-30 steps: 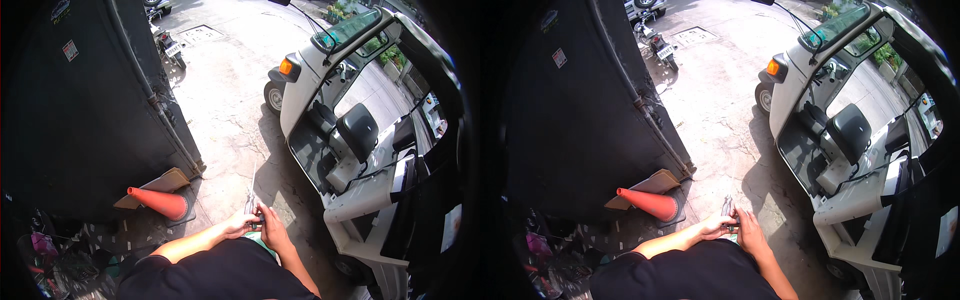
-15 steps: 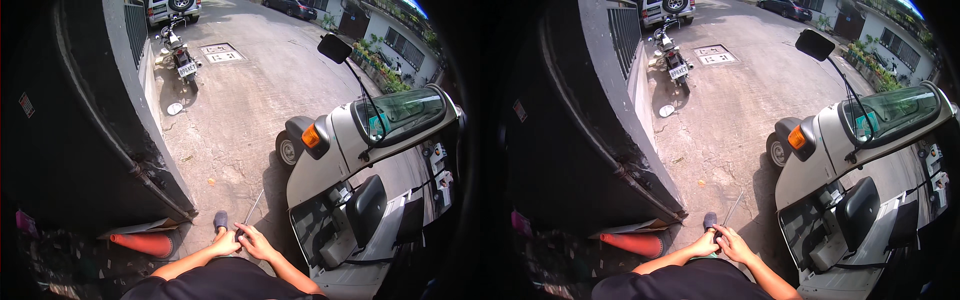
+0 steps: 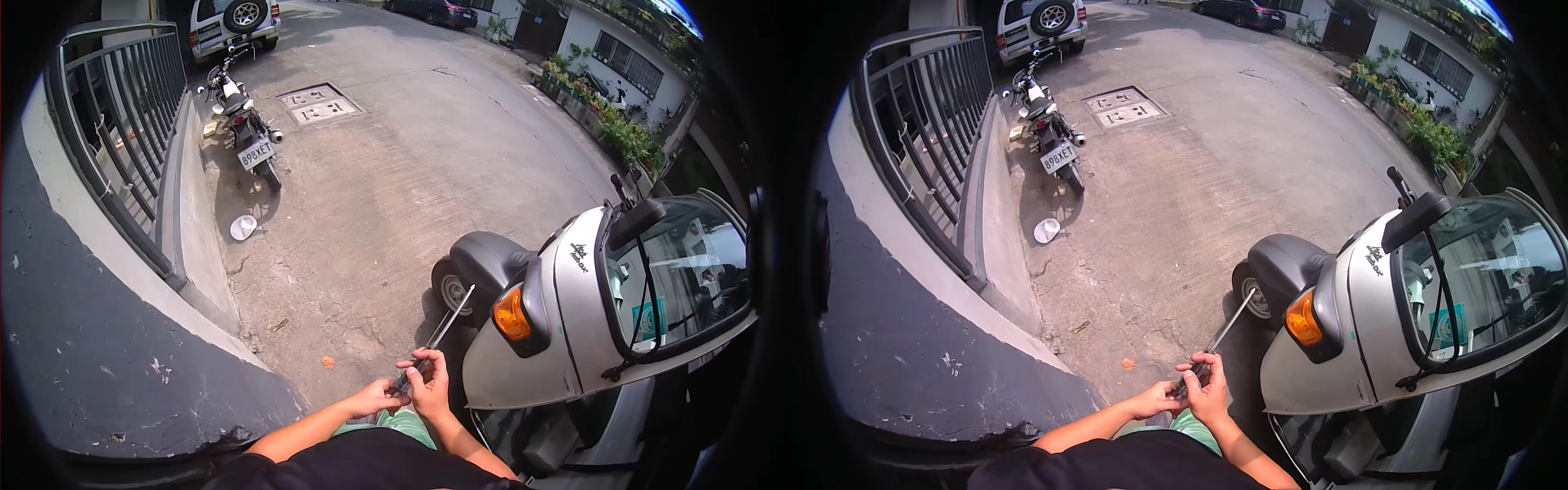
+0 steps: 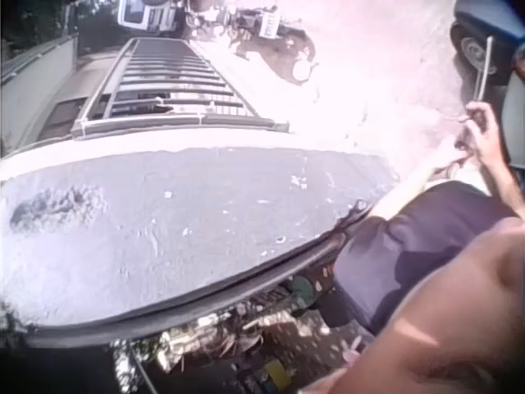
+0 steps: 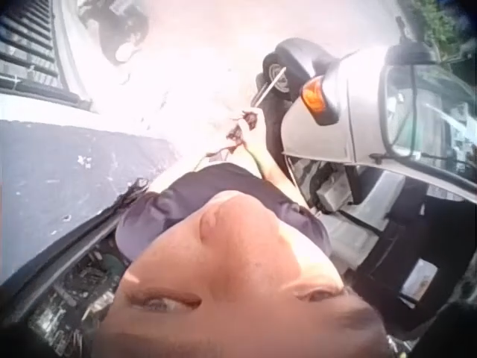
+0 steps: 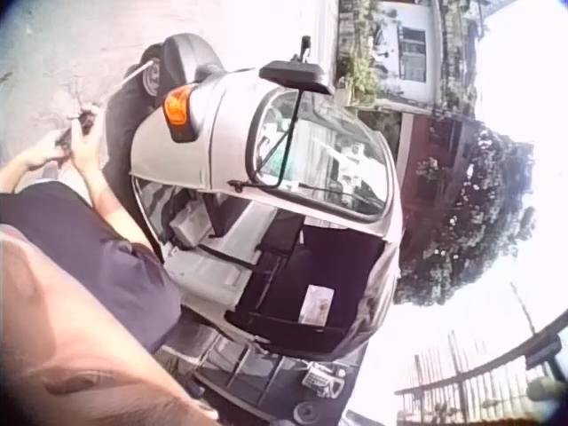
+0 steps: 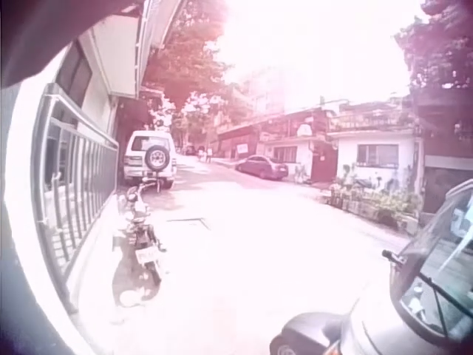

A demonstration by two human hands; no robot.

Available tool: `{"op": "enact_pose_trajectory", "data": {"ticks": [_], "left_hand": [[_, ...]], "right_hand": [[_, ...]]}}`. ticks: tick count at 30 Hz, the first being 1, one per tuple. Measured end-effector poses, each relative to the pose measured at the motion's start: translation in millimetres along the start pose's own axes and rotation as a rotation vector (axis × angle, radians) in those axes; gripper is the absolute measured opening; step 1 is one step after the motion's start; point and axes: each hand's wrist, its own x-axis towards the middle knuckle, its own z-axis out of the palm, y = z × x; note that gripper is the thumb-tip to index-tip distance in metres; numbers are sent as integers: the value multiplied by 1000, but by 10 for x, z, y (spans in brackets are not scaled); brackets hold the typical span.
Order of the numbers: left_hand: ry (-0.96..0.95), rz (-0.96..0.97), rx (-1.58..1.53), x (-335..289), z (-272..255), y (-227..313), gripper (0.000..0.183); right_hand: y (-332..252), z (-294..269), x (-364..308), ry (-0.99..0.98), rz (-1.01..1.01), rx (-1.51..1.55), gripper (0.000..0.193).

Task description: Repairing or securing the canvas roof of a small three-wheeled vehicle using tools.

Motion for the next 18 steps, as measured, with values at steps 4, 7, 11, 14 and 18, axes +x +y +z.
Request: {"op": "enact_pose_trajectory", "data": {"ticks": [4,7,11,14,18], "left_hand": [[126,-354,-282,684,-575,-55,18],[134,-362,-348,992,-983,222,12],[169,-387,-244,1642,-1444,876,9],[158,-325,-466,2095,-1862,1130,29],[204,-250,-614,2578,-2123,1236,44]], "right_hand": [[68,-249,664,11,257,7,31],[329,-344,1087,-84,39,-294,52],[536,-371,1674,-160,269,-450,62],[502,-190,2220,-264,271,-692,62],[387,-26,2786,-250,349,-800,64]]}}
